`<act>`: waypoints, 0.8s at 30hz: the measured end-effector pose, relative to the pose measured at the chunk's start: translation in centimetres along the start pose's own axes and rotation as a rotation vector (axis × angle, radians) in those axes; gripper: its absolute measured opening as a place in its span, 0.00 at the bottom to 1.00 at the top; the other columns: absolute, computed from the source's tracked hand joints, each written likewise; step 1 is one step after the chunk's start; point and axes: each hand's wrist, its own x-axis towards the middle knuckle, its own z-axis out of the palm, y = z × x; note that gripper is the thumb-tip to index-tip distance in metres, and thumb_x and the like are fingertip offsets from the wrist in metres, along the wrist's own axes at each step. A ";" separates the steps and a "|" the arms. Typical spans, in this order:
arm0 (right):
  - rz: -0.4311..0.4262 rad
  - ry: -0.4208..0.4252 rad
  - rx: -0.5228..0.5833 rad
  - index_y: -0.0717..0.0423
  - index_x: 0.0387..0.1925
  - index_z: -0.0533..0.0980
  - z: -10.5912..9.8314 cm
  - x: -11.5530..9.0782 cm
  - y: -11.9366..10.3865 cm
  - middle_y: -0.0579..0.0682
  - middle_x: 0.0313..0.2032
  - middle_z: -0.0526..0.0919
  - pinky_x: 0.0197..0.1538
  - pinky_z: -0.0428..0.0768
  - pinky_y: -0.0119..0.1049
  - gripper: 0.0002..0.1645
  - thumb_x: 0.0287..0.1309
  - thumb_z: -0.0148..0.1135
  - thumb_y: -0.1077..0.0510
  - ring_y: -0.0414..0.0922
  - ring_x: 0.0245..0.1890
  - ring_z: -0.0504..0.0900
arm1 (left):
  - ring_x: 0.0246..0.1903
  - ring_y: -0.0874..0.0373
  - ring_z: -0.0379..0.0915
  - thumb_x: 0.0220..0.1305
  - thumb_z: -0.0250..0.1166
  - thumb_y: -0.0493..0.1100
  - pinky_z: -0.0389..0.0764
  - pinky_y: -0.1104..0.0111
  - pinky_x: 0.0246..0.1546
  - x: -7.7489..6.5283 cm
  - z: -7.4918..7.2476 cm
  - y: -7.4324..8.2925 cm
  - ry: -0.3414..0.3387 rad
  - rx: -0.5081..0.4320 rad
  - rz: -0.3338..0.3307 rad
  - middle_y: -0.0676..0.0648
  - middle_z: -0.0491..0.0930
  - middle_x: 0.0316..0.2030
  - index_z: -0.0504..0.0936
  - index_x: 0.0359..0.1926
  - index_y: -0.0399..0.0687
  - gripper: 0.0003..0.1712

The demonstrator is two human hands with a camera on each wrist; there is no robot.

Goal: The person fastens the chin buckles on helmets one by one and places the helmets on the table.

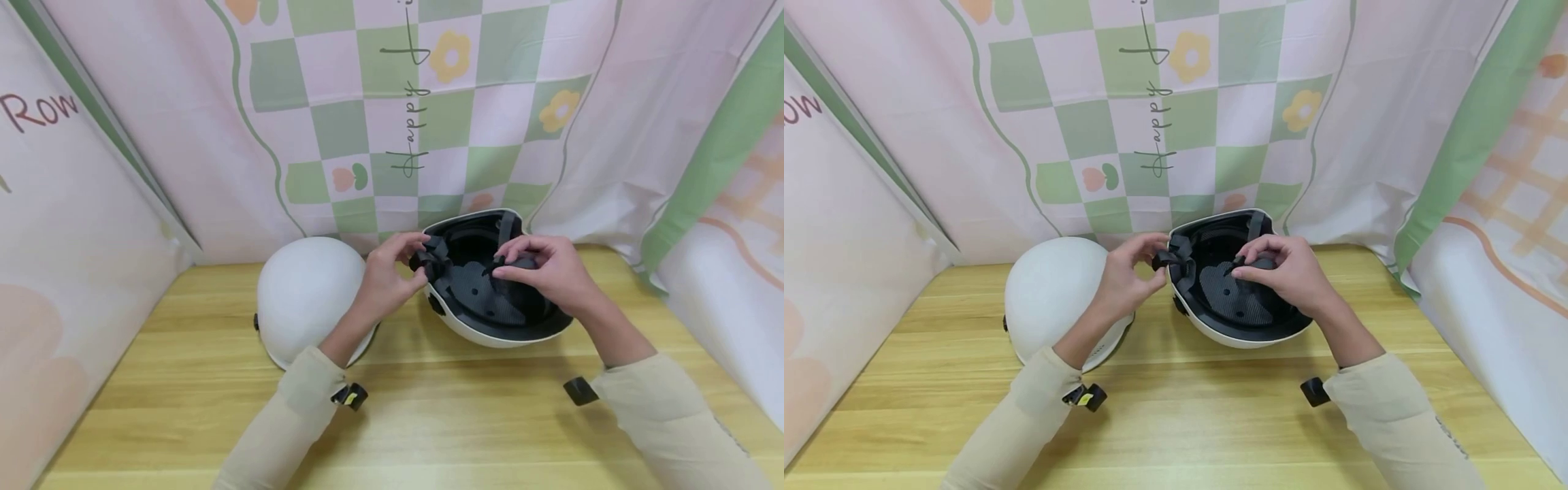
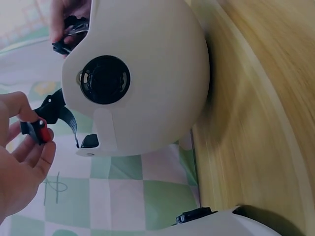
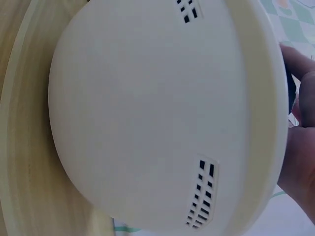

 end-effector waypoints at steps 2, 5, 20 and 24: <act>-0.006 0.012 0.019 0.69 0.33 0.77 0.0 0.0 0.0 0.49 0.39 0.84 0.42 0.81 0.24 0.10 0.52 0.73 0.73 0.40 0.39 0.82 | 0.39 0.52 0.78 0.51 0.66 0.23 0.82 0.63 0.41 0.1 0.1 0.2 0.011 0.001 0.006 0.41 0.82 0.41 0.80 0.52 0.34 0.24; -0.035 0.012 0.050 0.71 0.39 0.78 0.1 0.0 0.1 0.49 0.39 0.84 0.42 0.81 0.25 0.13 0.51 0.72 0.75 0.40 0.38 0.83 | 0.39 0.52 0.78 0.50 0.66 0.22 0.81 0.65 0.41 0.2 0.2 0.2 0.036 -0.009 0.002 0.41 0.82 0.40 0.81 0.48 0.33 0.21; -0.097 -0.016 0.023 0.63 0.45 0.84 0.1 0.0 -0.5 0.49 0.45 0.85 0.47 0.80 0.26 0.15 0.55 0.69 0.74 0.40 0.44 0.82 | 0.41 0.53 0.77 0.51 0.68 0.23 0.81 0.64 0.42 0.3 0.3 0.4 0.037 -0.139 0.040 0.41 0.81 0.44 0.88 0.42 0.34 0.16; -0.104 -0.030 0.043 0.65 0.45 0.83 0.4 0.0 -0.8 0.50 0.44 0.85 0.45 0.81 0.27 0.15 0.55 0.68 0.76 0.41 0.44 0.83 | 0.48 0.48 0.77 0.51 0.65 0.19 0.81 0.63 0.47 0.5 0.5 0.5 -0.002 -0.252 0.057 0.37 0.78 0.45 0.86 0.43 0.29 0.17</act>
